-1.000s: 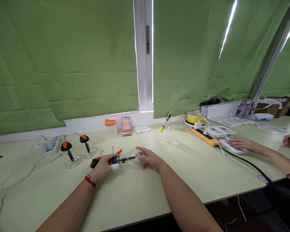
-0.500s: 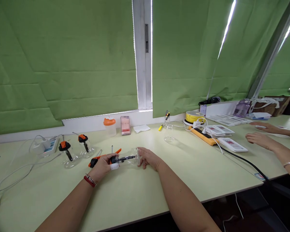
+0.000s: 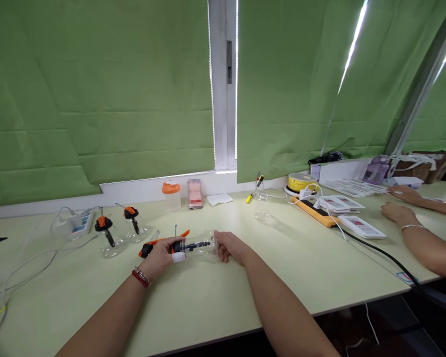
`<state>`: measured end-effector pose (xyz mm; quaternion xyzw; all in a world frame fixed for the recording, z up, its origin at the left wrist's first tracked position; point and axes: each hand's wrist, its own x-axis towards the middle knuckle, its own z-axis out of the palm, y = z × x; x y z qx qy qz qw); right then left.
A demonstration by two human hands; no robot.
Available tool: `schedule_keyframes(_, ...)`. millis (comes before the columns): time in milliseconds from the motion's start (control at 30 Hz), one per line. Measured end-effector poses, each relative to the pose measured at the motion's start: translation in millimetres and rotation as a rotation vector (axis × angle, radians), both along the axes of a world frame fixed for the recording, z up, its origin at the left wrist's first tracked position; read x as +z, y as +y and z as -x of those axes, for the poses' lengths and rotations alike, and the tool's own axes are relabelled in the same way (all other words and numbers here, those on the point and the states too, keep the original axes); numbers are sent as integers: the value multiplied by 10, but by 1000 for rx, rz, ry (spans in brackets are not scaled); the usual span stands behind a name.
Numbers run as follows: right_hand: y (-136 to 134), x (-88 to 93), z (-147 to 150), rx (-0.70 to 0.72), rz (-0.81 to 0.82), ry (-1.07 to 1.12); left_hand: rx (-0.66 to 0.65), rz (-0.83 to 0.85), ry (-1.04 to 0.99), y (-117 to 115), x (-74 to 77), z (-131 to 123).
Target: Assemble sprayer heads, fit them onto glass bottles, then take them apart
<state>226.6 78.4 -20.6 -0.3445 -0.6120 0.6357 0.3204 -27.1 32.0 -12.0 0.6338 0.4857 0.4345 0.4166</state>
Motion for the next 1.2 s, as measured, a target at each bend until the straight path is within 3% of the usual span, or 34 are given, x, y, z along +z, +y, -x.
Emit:
schedule_keyframes(200,-60,61,-58,45,-75,128,14,-8,-7,19,-23,36)
schedule_keyframes(500,4,-26,-13,23,-31,2,-17,6,-6,-30,15,-8)
schedule_keyframes(700,-30,35,-79,66,-124,112,-25,6,-30,6,-5,26)
schedule_keyframes(833,-29,53,-75,83,-104,67,-32,8,-26,19,-40,35)
schedule_keyframes(1200,56,-91,5,39,-45,-45,-36,15,-18,9,-44,9)
